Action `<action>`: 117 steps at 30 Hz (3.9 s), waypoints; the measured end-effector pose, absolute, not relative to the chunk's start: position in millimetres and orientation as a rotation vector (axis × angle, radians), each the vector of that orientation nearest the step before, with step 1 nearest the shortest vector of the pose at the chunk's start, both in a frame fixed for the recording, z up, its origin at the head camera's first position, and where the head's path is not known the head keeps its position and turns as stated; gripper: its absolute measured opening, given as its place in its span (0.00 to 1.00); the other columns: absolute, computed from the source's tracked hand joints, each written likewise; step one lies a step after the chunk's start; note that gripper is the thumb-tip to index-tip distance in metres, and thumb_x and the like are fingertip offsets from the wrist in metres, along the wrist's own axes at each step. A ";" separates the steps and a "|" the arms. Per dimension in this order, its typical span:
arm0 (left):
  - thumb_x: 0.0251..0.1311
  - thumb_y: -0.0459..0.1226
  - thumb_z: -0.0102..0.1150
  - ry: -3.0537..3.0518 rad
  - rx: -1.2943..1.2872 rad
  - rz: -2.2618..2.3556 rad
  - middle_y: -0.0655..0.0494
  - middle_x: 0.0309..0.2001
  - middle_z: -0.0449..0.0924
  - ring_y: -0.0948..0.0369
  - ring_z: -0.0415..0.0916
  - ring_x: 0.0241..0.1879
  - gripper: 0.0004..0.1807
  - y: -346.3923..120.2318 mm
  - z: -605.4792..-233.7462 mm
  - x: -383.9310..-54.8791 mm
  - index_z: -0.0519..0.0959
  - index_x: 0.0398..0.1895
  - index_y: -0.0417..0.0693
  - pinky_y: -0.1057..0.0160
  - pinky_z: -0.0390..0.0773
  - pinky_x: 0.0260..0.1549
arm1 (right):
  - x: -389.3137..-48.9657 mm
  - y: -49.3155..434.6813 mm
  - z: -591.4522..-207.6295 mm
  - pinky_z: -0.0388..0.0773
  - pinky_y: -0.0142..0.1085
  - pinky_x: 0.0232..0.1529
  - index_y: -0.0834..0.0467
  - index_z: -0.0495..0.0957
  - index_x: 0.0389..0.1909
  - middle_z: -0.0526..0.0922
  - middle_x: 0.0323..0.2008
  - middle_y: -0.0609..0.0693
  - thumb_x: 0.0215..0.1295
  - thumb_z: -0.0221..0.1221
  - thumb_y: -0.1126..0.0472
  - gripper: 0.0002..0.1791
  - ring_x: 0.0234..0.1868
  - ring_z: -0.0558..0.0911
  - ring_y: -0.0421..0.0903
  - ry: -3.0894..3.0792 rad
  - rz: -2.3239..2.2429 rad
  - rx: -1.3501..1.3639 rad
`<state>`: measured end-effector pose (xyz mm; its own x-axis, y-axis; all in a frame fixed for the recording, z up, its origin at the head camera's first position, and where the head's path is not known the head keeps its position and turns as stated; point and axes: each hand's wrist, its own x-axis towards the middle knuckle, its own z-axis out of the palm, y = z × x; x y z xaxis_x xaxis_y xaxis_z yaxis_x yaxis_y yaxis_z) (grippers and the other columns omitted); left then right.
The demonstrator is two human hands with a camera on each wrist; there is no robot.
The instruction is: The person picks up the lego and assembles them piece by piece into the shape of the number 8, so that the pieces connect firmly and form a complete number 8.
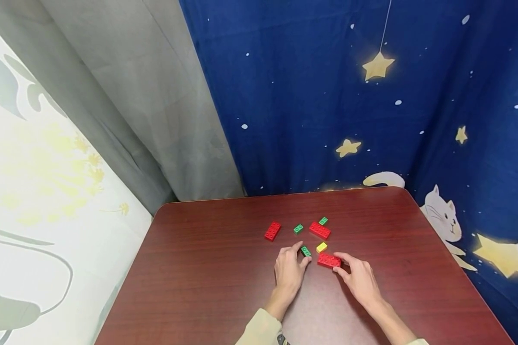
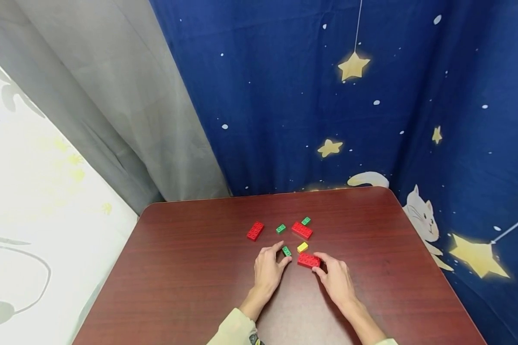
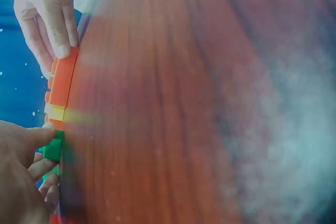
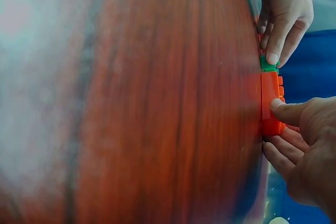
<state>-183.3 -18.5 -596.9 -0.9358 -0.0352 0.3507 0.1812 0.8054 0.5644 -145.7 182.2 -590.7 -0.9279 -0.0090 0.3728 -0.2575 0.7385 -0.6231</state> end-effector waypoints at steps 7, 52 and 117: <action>0.53 0.43 0.85 -2.650 -0.116 -0.936 0.57 0.46 0.91 0.55 0.86 0.47 0.25 -26.7 -594.6 -183.2 0.90 0.56 0.54 0.49 0.85 0.43 | -146.6 175.8 -590.1 0.85 0.55 0.45 0.60 0.88 0.54 0.91 0.45 0.58 0.54 0.79 0.69 0.24 0.47 0.90 0.57 -2.606 1.013 0.220; 0.62 0.31 0.76 -2.685 -0.459 -1.352 0.57 0.47 0.91 0.61 0.88 0.47 0.21 -107.2 -575.6 -153.5 0.87 0.59 0.45 0.57 0.86 0.49 | -149.9 107.4 -590.8 0.84 0.49 0.53 0.57 0.88 0.52 0.91 0.47 0.49 0.56 0.77 0.71 0.21 0.52 0.88 0.48 -2.653 1.216 0.440; 0.63 0.39 0.76 -2.646 -0.558 -1.416 0.59 0.44 0.91 0.69 0.87 0.41 0.17 -111.0 -583.6 -166.1 0.90 0.55 0.51 0.68 0.85 0.41 | -163.4 119.0 -596.7 0.85 0.47 0.51 0.56 0.89 0.49 0.92 0.44 0.48 0.52 0.81 0.67 0.22 0.50 0.90 0.46 -2.602 1.337 0.541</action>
